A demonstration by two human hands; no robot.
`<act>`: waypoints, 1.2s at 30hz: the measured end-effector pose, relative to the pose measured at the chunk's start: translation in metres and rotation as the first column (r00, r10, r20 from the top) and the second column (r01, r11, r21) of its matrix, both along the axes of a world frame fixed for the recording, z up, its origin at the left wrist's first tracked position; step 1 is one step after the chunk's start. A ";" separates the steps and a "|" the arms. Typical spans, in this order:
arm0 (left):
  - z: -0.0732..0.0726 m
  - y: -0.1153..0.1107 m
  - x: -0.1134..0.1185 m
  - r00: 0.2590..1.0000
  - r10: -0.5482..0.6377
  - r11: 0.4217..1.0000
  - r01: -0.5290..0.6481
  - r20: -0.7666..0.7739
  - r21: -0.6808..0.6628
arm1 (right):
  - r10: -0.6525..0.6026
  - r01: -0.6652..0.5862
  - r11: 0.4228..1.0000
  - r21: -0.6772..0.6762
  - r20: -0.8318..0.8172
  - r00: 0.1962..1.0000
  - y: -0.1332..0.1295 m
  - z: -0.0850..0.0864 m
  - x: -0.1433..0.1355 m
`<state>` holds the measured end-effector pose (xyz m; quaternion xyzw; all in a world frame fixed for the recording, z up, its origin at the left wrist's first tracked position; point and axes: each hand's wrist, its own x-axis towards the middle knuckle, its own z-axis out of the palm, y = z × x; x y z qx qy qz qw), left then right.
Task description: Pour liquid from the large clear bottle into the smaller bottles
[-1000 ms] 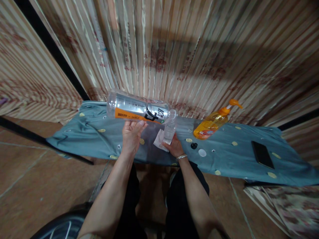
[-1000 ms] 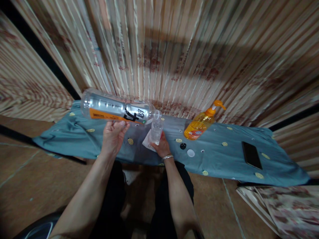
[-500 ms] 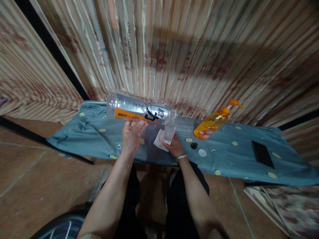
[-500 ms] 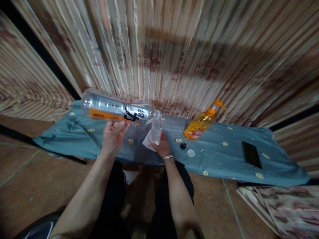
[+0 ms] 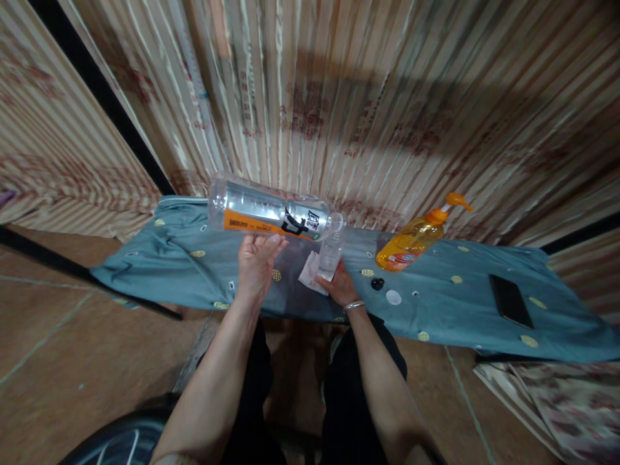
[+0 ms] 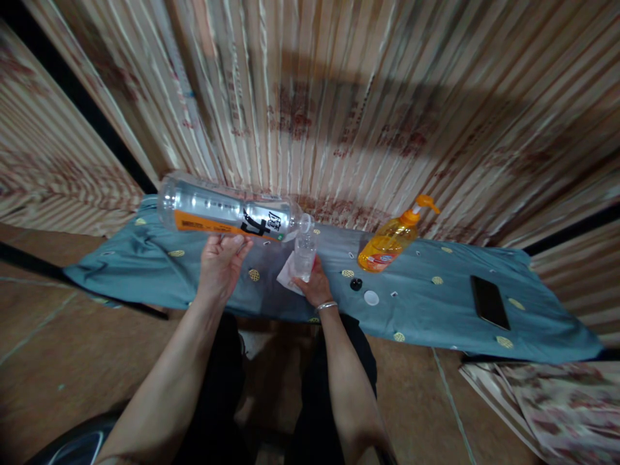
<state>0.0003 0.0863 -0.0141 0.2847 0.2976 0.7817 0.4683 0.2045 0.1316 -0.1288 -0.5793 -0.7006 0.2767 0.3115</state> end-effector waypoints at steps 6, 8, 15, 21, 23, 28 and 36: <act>-0.002 0.001 -0.001 1.000 -0.006 1.000 0.006 -0.008 0.008 | -0.004 0.004 1.000 0.018 -0.007 1.000 0.000 -0.002 0.000; -0.002 0.001 -0.001 1.000 -0.006 1.000 0.006 -0.012 0.009 | -0.009 0.009 1.000 0.015 -0.001 1.000 0.000 -0.001 0.000; -0.003 0.002 -0.001 1.000 -0.003 1.000 0.003 -0.004 0.009 | 0.013 -0.013 1.000 0.007 0.001 1.000 0.000 0.003 0.000; -0.004 0.002 -0.002 1.000 -0.004 1.000 0.004 -0.013 0.007 | 0.020 -0.020 1.000 -0.013 -0.031 0.999 0.000 0.002 0.001; -0.004 0.002 -0.001 1.000 -0.004 1.000 0.004 -0.014 0.004 | 0.021 -0.021 1.000 -0.014 -0.035 0.999 0.000 0.001 0.001; -0.002 0.001 -0.001 1.000 -0.003 1.000 0.003 -0.006 0.000 | 0.015 -0.016 1.000 -0.010 -0.019 1.000 0.000 0.001 0.001; -0.001 0.001 -0.001 1.000 -0.009 1.000 0.009 0.013 0.004 | 0.006 -0.006 1.000 -0.011 0.022 1.000 0.000 0.004 -0.001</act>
